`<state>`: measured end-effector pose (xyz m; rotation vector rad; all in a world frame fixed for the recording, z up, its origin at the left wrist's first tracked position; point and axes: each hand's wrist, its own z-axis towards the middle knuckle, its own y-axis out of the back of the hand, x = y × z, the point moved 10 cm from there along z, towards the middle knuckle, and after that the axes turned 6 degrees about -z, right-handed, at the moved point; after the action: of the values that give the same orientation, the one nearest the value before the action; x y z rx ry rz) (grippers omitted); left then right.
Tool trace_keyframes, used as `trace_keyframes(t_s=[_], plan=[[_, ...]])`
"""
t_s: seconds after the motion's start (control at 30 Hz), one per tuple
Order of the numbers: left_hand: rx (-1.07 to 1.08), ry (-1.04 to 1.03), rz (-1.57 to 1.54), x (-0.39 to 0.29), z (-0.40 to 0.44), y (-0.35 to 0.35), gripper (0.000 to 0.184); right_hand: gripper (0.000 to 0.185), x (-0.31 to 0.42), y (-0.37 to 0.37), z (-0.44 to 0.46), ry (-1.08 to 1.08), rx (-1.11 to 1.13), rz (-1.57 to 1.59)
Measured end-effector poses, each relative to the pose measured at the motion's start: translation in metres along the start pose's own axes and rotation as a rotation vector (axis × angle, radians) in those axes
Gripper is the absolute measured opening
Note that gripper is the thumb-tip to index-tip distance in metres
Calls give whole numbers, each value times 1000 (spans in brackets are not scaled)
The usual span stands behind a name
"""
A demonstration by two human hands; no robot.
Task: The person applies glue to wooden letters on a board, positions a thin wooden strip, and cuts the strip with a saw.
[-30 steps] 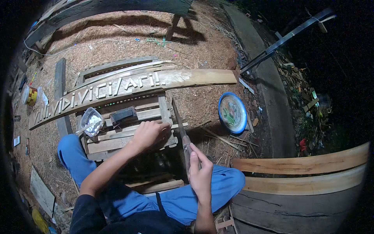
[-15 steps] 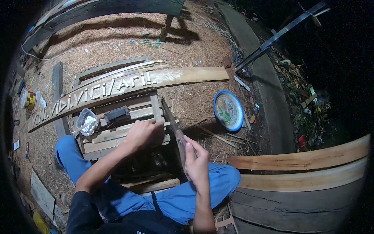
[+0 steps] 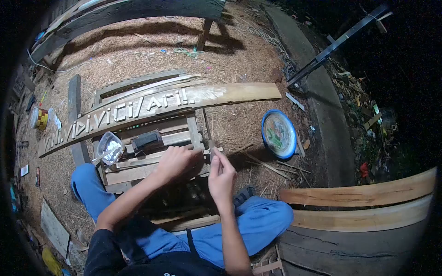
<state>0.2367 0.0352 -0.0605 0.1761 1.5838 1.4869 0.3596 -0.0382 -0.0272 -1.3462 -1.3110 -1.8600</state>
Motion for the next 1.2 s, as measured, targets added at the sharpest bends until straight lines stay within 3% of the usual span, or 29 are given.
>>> trace_keyframes(t_s=[0.1, 0.17, 0.3, 0.43, 0.67, 0.97, 1.07, 1.2], plan=[[-58, -20, -37, -6, 3, 3, 20, 37, -38, 19, 8, -6, 4, -7], [-51, -9, -53, -4, 3, 3, 16, 38, -52, 16, 0, -279, 44, 413], [-52, 12, -88, -1, 2, 3, 15, 39, -63, 15, -12, -261, -9, 539], [-58, 25, -135, 6, 1, 0, 16, 39, -47, 15, -13, -266, -26, 490], [-31, 28, -161, 11, 4, -4, 22, 42, -3, 49, -40, -371, 152, 269], [-90, -53, -117, -2, -3, -11, 27, 42, 25, 67, -72, -432, 143, 182], [27, 22, -116, 5, 2, -1, 25, 40, 36, 78, -77, -398, 160, 170], [28, 23, -77, 7, 4, -6, 23, 40, 36, 81, -74, -442, 147, 172]])
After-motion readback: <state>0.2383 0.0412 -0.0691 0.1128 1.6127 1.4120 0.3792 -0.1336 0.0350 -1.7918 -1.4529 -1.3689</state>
